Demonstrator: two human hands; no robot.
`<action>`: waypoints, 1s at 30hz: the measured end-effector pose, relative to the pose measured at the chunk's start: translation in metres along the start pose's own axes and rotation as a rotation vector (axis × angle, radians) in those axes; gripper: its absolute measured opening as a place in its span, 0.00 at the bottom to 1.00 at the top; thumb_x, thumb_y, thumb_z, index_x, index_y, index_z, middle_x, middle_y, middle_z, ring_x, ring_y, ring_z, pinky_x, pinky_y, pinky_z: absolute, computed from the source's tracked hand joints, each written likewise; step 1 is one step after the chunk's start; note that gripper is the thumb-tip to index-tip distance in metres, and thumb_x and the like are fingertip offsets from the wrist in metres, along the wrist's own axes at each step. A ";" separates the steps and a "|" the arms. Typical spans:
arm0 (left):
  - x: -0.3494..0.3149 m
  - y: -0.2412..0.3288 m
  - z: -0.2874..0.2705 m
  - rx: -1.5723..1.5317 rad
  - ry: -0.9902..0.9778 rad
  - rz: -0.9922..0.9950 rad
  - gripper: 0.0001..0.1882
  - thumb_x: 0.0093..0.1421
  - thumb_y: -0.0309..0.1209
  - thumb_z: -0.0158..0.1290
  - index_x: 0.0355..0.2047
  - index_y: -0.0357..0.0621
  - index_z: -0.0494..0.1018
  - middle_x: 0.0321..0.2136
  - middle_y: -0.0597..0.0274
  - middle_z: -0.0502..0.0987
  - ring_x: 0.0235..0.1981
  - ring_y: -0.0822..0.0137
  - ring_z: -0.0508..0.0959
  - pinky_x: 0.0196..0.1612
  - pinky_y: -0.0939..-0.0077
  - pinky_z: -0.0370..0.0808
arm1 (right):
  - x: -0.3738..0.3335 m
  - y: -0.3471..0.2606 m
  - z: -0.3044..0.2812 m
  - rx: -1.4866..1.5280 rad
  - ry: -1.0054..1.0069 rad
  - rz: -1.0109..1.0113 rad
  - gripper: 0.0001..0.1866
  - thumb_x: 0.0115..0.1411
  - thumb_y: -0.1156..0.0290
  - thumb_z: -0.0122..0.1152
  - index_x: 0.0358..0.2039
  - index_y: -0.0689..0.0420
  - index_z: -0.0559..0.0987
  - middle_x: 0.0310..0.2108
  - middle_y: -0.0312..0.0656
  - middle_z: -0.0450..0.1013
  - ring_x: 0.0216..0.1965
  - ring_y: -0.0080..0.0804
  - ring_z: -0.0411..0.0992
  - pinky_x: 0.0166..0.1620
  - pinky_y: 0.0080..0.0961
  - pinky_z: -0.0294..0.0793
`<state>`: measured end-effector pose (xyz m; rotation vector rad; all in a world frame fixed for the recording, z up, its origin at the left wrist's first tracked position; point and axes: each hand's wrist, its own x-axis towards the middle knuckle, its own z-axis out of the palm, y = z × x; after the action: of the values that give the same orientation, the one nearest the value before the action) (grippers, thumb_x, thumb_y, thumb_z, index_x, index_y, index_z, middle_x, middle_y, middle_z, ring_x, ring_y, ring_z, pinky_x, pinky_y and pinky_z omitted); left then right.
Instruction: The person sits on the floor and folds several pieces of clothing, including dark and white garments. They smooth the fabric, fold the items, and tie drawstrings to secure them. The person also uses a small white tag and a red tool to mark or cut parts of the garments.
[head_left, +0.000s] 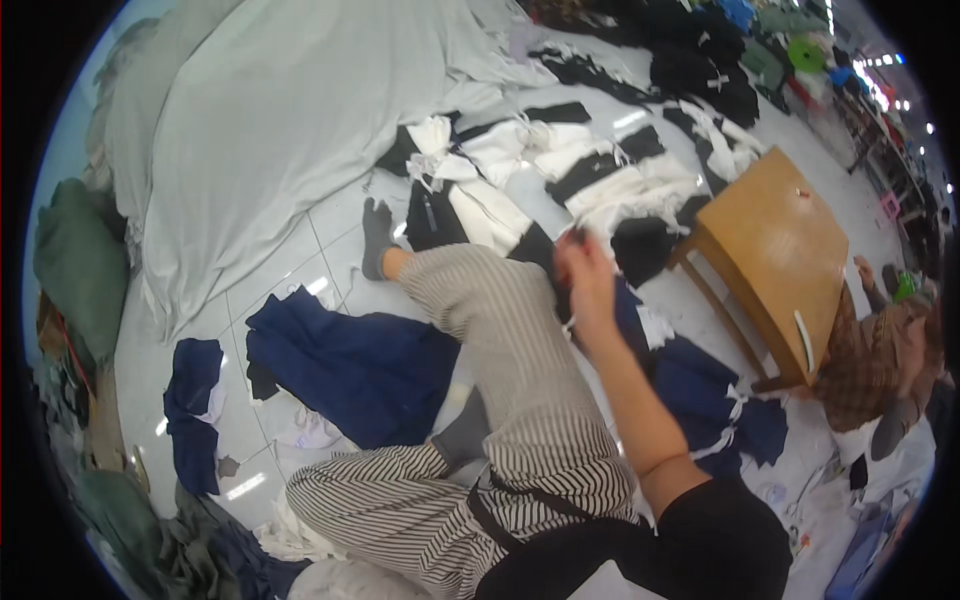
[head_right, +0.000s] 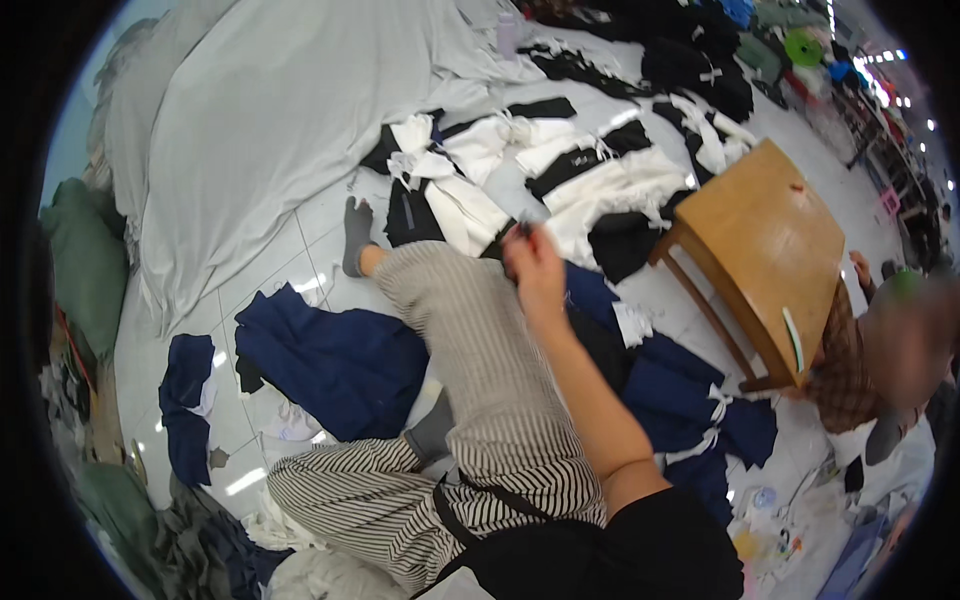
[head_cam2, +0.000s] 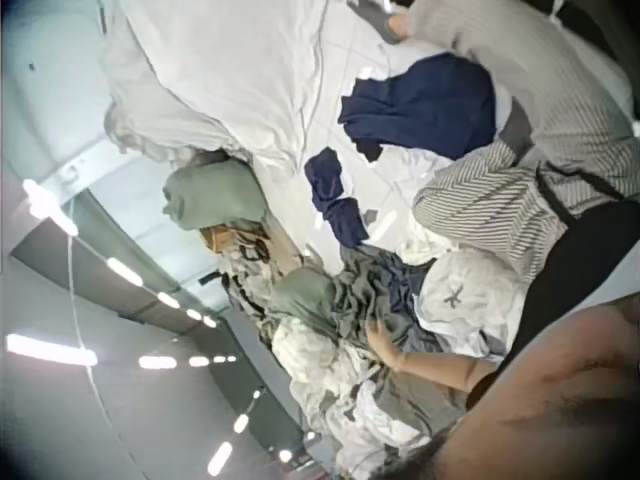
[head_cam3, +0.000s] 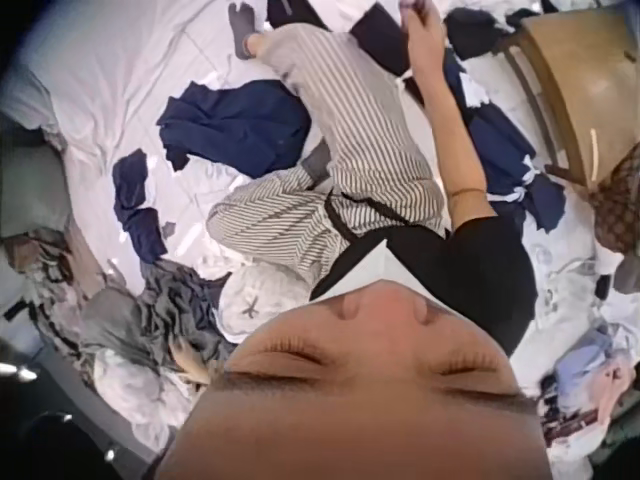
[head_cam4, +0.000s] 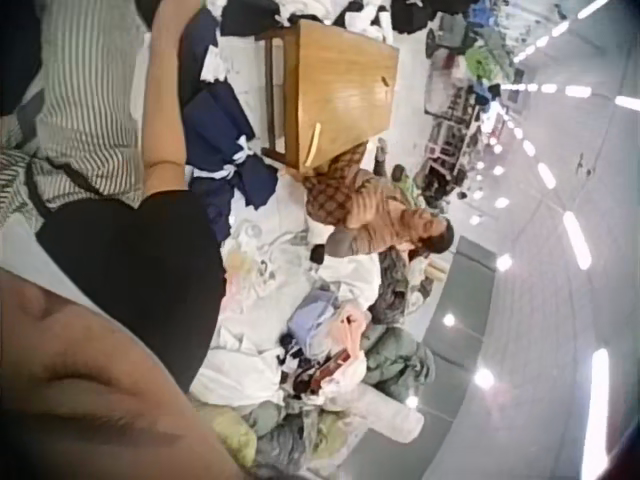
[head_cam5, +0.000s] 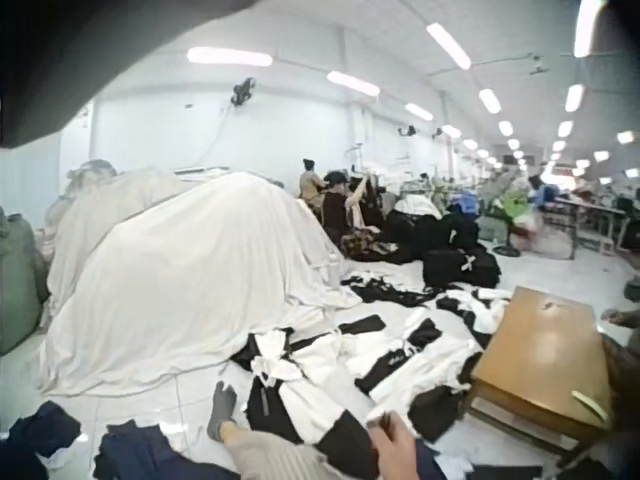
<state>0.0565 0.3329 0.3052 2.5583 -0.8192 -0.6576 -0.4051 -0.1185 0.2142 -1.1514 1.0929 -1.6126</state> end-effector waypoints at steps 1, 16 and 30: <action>0.019 0.000 0.005 -0.001 -0.047 0.029 0.24 0.64 0.29 0.49 0.61 0.38 0.64 0.53 0.55 0.73 0.51 0.60 0.75 0.53 0.69 0.70 | 0.007 -0.003 -0.017 -0.142 0.125 -0.041 0.10 0.65 0.67 0.55 0.30 0.60 0.73 0.20 0.28 0.61 0.21 0.14 0.56 0.26 0.17 0.56; 0.116 0.086 0.116 0.151 -0.387 0.232 0.27 0.61 0.31 0.56 0.60 0.41 0.67 0.54 0.54 0.74 0.51 0.59 0.75 0.53 0.66 0.70 | -0.159 0.204 -0.090 -1.191 -0.437 0.187 0.16 0.55 0.62 0.64 0.39 0.55 0.70 0.31 0.46 0.74 0.36 0.45 0.77 0.38 0.40 0.75; 0.114 0.261 0.036 0.480 -0.261 0.422 0.28 0.57 0.21 0.55 0.59 0.37 0.67 0.51 0.52 0.75 0.44 0.65 0.76 0.51 0.71 0.71 | -0.025 0.159 -0.309 -1.392 0.400 0.141 0.10 0.55 0.71 0.57 0.37 0.60 0.74 0.37 0.52 0.72 0.41 0.54 0.71 0.41 0.45 0.73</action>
<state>0.0049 0.0567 0.3637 2.5865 -1.7279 -0.7326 -0.6746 -0.0825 -0.0030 -1.4853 2.6754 -0.8246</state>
